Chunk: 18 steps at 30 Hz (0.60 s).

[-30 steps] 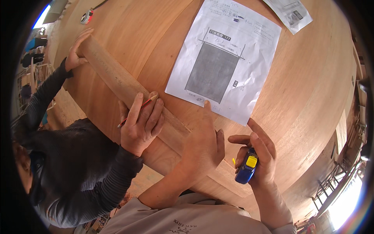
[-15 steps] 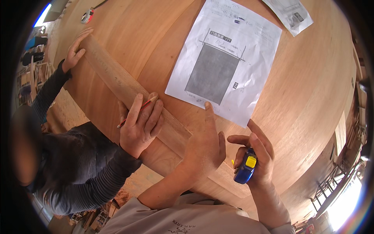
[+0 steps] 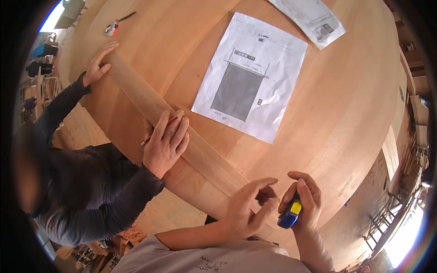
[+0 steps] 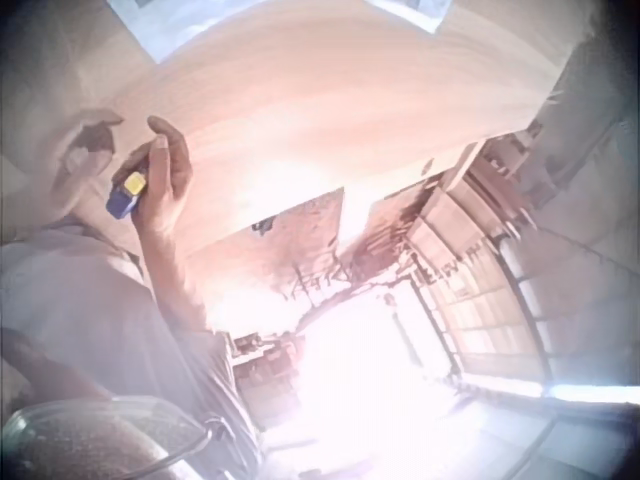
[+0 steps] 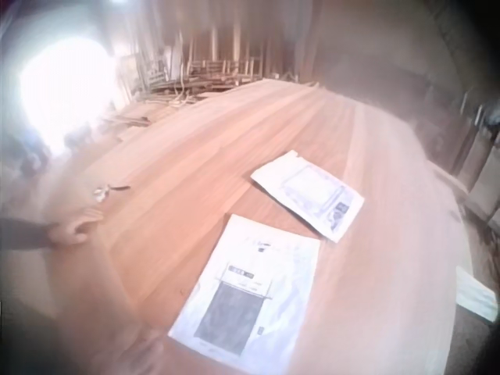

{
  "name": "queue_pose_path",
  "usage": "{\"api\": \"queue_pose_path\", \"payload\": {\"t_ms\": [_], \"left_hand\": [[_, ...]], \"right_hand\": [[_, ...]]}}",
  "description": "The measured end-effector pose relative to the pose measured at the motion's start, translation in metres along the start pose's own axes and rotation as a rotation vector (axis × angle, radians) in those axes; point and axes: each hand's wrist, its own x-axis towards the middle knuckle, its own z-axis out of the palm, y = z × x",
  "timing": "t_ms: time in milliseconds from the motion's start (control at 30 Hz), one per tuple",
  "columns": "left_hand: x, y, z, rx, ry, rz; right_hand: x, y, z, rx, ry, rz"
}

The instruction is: The person measures a large wooden panel with a tape measure and marks it with a pencil. They also retrieve a thin wooden strip from a pile, place it on the panel, and continue measuring and marking along the strip.

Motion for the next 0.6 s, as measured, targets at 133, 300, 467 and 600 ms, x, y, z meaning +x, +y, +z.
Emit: {"api": "queue_pose_path", "payload": {"t_ms": [133,300,467,600], "left_hand": [[-0.04,-0.008,0.053,-0.735,-0.132,-0.193],[-0.079,-0.014,0.093,-0.668,-0.318,-0.271],[-0.119,-0.011,0.149,-0.303,-0.295,-0.087],[-0.173,-0.023,0.207,0.017,-0.287,-0.026]], "right_hand": [[-0.039,0.013,-0.016,-0.049,-0.022,-0.124],[-0.088,0.028,-0.042,-0.226,0.008,-0.362],[-0.135,0.042,-0.119,-0.622,0.064,-0.572],[-0.185,0.065,-0.207,-0.602,-0.024,-0.471]]}}
